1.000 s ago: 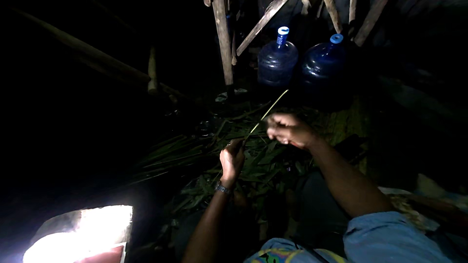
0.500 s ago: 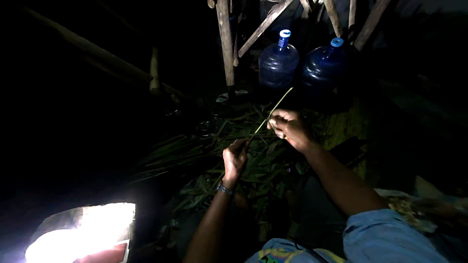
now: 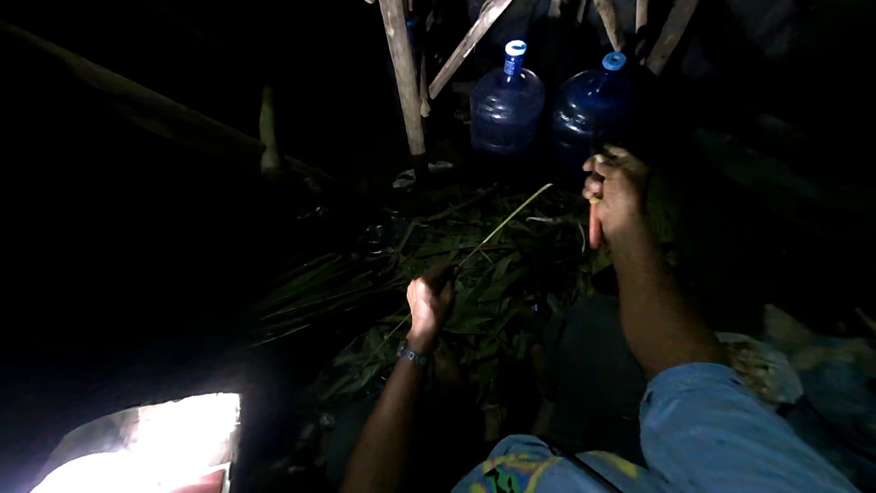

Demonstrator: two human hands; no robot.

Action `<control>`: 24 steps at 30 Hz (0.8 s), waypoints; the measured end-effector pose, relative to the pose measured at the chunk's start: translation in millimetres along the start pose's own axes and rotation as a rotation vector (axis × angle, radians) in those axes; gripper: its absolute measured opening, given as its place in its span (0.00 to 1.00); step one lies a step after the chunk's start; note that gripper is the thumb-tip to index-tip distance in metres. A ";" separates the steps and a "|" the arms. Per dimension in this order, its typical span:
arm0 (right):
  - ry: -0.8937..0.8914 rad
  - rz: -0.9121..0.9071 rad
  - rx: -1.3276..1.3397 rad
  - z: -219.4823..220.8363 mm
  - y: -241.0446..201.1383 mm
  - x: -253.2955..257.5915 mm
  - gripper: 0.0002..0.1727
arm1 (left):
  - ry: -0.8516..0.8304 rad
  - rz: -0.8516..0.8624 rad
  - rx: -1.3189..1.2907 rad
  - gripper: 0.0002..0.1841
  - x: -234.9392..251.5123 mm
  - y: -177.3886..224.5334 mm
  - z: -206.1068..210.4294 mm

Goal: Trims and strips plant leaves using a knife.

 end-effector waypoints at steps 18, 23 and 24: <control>-0.617 -0.616 -1.011 -3.0 -20.7 -69.8 0.11 | 0.107 0.426 0.196 0.10 -13.8 17.4 16.2; 0.162 -0.322 -0.920 -199.9 -22.1 -43.2 0.21 | 0.176 0.367 0.271 0.11 2.0 -5.1 -16.4; 0.287 -0.275 -0.908 -237.3 -18.9 -50.3 0.22 | 0.199 0.352 0.273 0.11 5.9 -10.1 -22.9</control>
Point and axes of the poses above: each hand's wrist, its own x-axis towards the middle knuckle, its own z-axis out of the palm, y = z × x, the point moved 8 cm from there along x, towards the middle knuckle, and after that the axes turned 8 degrees about y, right-handed, at the moved point
